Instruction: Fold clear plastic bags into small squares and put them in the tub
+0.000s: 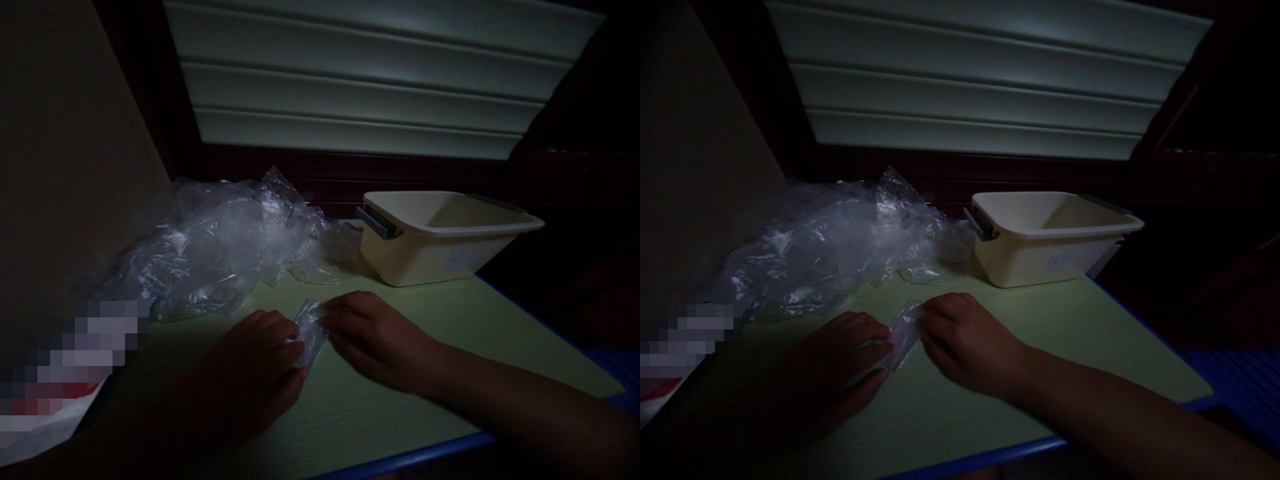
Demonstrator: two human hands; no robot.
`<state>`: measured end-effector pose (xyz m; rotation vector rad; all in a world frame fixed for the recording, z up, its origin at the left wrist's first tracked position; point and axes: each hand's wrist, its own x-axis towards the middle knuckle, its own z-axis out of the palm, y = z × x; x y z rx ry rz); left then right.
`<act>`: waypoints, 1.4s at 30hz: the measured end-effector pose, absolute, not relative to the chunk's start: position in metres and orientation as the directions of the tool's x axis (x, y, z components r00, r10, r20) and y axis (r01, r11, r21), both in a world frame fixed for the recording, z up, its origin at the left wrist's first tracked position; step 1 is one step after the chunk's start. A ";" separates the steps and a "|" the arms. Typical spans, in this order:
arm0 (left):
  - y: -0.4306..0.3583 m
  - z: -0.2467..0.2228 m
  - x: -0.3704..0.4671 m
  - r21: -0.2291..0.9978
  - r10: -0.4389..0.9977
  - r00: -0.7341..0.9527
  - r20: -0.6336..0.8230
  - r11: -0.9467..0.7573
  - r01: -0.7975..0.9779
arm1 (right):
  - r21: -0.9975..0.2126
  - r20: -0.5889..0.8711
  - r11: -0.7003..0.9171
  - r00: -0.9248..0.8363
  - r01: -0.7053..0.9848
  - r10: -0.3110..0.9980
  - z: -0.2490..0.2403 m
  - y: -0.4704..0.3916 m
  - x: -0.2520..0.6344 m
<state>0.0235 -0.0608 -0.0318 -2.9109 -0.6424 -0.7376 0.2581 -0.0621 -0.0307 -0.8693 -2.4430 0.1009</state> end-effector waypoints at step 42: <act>-0.053 -0.033 0.015 0.164 0.511 0.719 0.470 -0.851 0.498 | -0.398 0.398 0.816 -0.722 0.420 0.566 -0.025 -0.065 0.254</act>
